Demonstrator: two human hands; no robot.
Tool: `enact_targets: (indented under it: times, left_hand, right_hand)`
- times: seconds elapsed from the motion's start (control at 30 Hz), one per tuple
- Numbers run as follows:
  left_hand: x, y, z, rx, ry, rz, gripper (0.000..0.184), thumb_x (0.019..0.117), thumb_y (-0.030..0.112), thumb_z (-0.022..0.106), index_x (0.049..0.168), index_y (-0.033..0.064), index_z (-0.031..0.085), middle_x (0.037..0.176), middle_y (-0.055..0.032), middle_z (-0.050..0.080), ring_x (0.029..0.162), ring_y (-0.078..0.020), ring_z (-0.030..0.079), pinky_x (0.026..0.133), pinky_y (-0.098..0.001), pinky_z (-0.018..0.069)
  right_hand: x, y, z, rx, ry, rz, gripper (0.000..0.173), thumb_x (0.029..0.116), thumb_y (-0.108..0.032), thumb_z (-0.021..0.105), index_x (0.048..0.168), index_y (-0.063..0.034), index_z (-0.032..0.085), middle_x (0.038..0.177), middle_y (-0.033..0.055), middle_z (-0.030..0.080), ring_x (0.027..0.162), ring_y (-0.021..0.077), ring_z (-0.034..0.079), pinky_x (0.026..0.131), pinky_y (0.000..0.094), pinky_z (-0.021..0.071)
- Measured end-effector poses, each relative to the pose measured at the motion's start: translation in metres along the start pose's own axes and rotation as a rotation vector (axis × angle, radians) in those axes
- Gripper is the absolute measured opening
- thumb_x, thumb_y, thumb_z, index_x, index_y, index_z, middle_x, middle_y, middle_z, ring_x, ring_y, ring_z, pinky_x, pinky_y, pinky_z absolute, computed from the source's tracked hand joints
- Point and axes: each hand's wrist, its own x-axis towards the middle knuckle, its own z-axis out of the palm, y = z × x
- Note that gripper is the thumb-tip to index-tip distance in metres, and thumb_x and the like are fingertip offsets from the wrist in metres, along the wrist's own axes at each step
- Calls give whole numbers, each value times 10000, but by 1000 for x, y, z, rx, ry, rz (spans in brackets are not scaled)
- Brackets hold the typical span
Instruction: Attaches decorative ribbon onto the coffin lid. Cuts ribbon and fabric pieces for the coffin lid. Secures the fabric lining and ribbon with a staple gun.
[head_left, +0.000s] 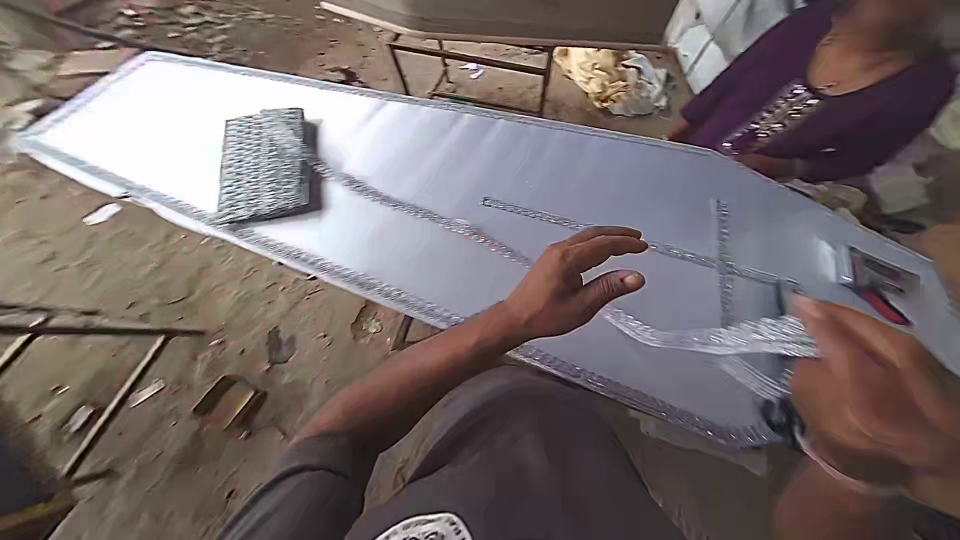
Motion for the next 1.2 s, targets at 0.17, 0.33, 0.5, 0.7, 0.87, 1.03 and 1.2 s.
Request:
enact_targets:
  times: [0.17, 0.33, 0.5, 0.7, 0.87, 1.03, 1.2]
  left_hand:
    - [47, 29, 69, -531, -310, -89, 437, 1031, 298, 591, 1287, -57, 573, 1021, -54, 717, 888, -71, 685, 816, -258, 578]
    - [30, 27, 56, -532, -400, -291, 169, 1030, 160, 608, 933, 48, 690, 608, 52, 598, 456, 14, 461, 413, -147, 347]
    - [1, 16, 7, -250, -579, -547, 127, 975, 238, 688, 936, 134, 749, 644, 77, 656, 460, 40, 482, 406, -130, 360]
    - [-7, 0, -23, 103, -776, -815, 135, 963, 265, 700, 1032, 165, 760, 697, 50, 699, 454, -17, 508, 405, -184, 375]
    - [9, -4, -1, 464, -777, -712, 736, 852, 587, 739, 1436, 169, 578, 1333, -56, 652, 1195, -213, 631, 1027, -496, 506]
    - [33, -9, 90, 37, -506, -380, 703, 935, 560, 667, 1395, 35, 577, 1300, -26, 682, 1194, -97, 643, 1037, -315, 536]
    - [54, -23, 111, -306, -472, -464, 185, 954, 205, 722, 1043, 43, 728, 837, 41, 722, 722, -34, 663, 689, -218, 570]
  right_hand:
    - [27, -5, 25, 63, 120, -143, 200, 1016, -101, 621, 1209, -106, 669, 1035, 143, 722, 856, 249, 685, 765, 355, 549]
    - [-26, 39, 8, -148, 124, -7, 240, 1029, -65, 518, 1168, -45, 713, 976, 156, 750, 798, 262, 703, 697, 360, 543]
    - [-95, 50, -7, -159, 74, 257, 260, 1017, -37, 504, 1108, -5, 745, 942, 162, 763, 839, 248, 737, 734, 353, 590]
    - [-121, 25, 25, 103, 13, 364, 275, 1023, -61, 512, 1155, -80, 752, 1011, 154, 755, 871, 207, 732, 711, 308, 592]
    - [-110, 10, 52, 173, 70, 337, 240, 1020, -100, 552, 1141, -154, 751, 1035, 134, 740, 894, 202, 708, 745, 306, 579]
    - [-83, -1, 71, 229, 72, 264, 221, 1023, -181, 604, 1211, -213, 716, 1040, 117, 693, 885, 222, 630, 785, 341, 514]
    - [-83, 21, 71, 208, 27, 256, 290, 1030, -126, 551, 1257, -234, 697, 1079, 102, 686, 947, 233, 615, 891, 404, 457]
